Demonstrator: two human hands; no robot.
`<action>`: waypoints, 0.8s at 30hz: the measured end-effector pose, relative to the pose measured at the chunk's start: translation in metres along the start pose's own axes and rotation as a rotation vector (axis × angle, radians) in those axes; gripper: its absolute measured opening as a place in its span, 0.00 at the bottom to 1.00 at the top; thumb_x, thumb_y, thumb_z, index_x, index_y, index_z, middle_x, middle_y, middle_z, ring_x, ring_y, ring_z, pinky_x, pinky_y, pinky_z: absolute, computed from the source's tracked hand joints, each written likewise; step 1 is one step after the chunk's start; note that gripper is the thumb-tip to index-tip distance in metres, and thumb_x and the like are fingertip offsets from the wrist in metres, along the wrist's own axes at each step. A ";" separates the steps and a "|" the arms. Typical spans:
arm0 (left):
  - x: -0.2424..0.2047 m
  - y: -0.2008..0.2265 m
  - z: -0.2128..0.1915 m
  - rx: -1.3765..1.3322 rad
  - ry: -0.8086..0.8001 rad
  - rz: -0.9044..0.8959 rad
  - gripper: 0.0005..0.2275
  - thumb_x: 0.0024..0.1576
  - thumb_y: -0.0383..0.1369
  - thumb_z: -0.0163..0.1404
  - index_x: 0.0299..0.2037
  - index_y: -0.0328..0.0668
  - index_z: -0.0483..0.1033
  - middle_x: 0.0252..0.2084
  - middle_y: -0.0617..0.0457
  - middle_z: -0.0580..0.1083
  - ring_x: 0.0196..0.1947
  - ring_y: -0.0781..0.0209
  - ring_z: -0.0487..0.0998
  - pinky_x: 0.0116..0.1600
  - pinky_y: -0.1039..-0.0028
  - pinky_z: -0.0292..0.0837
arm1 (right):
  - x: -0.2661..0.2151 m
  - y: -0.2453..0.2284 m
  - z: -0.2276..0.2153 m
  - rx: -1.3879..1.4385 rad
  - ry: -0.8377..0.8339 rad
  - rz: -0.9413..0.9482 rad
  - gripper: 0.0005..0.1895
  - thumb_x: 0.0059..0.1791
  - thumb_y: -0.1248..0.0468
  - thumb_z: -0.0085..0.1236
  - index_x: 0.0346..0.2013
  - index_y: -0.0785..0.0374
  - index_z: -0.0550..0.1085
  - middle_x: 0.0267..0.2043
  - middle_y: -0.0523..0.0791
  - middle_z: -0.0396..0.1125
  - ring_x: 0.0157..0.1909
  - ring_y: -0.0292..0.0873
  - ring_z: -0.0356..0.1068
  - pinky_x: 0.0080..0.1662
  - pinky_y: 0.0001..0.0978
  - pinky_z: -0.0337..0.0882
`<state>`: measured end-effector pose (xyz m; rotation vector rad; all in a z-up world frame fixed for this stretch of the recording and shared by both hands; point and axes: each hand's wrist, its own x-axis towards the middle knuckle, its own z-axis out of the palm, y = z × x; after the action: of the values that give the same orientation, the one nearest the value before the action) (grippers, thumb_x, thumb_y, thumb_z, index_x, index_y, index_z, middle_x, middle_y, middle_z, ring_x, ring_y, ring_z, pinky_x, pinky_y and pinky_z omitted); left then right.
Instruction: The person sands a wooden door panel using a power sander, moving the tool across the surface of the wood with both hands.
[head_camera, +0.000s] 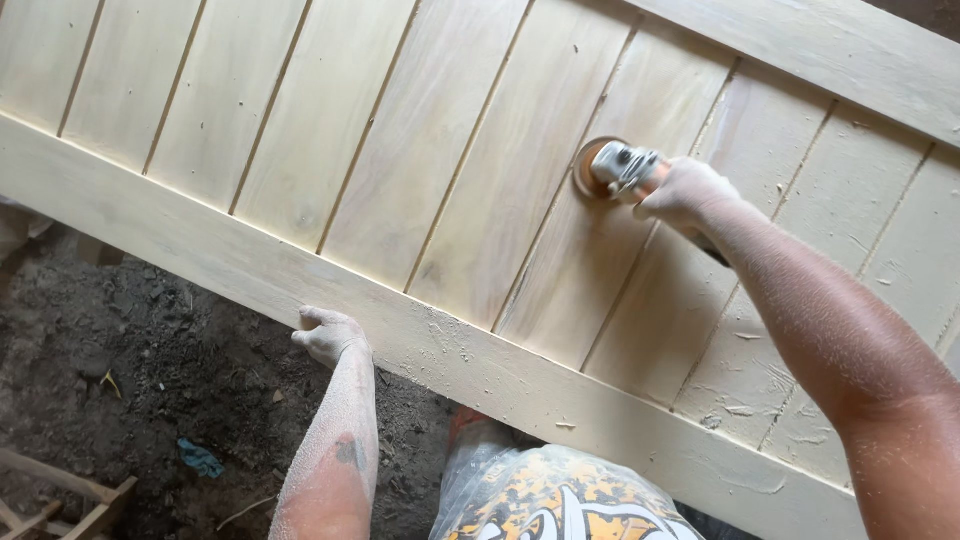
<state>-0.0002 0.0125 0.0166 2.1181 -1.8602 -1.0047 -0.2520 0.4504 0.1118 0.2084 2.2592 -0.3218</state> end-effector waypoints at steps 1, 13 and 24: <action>0.000 0.003 0.001 -0.007 0.003 -0.002 0.31 0.67 0.50 0.28 0.70 0.26 0.47 0.59 0.28 0.68 0.54 0.40 0.78 0.51 0.67 0.83 | 0.010 -0.001 -0.008 -0.002 0.025 0.010 0.27 0.39 0.56 0.72 0.49 0.62 0.77 0.42 0.53 0.75 0.43 0.51 0.76 0.49 0.43 0.75; 0.005 0.002 0.005 -0.018 0.007 0.000 0.31 0.67 0.49 0.28 0.70 0.25 0.46 0.58 0.29 0.68 0.55 0.41 0.78 0.51 0.67 0.84 | 0.073 0.017 -0.068 0.223 0.164 0.087 0.33 0.42 0.57 0.69 0.58 0.62 0.66 0.45 0.52 0.71 0.42 0.47 0.74 0.45 0.41 0.77; 0.004 0.001 0.001 -0.045 0.055 -0.010 0.32 0.68 0.51 0.30 0.70 0.26 0.49 0.57 0.32 0.70 0.51 0.44 0.80 0.48 0.69 0.83 | 0.020 0.047 0.010 0.177 0.097 0.012 0.23 0.39 0.55 0.72 0.42 0.67 0.77 0.37 0.52 0.74 0.37 0.48 0.73 0.42 0.41 0.74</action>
<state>-0.0018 0.0092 0.0150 2.1099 -1.7861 -0.9717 -0.2458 0.4931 0.0825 0.3366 2.3239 -0.5157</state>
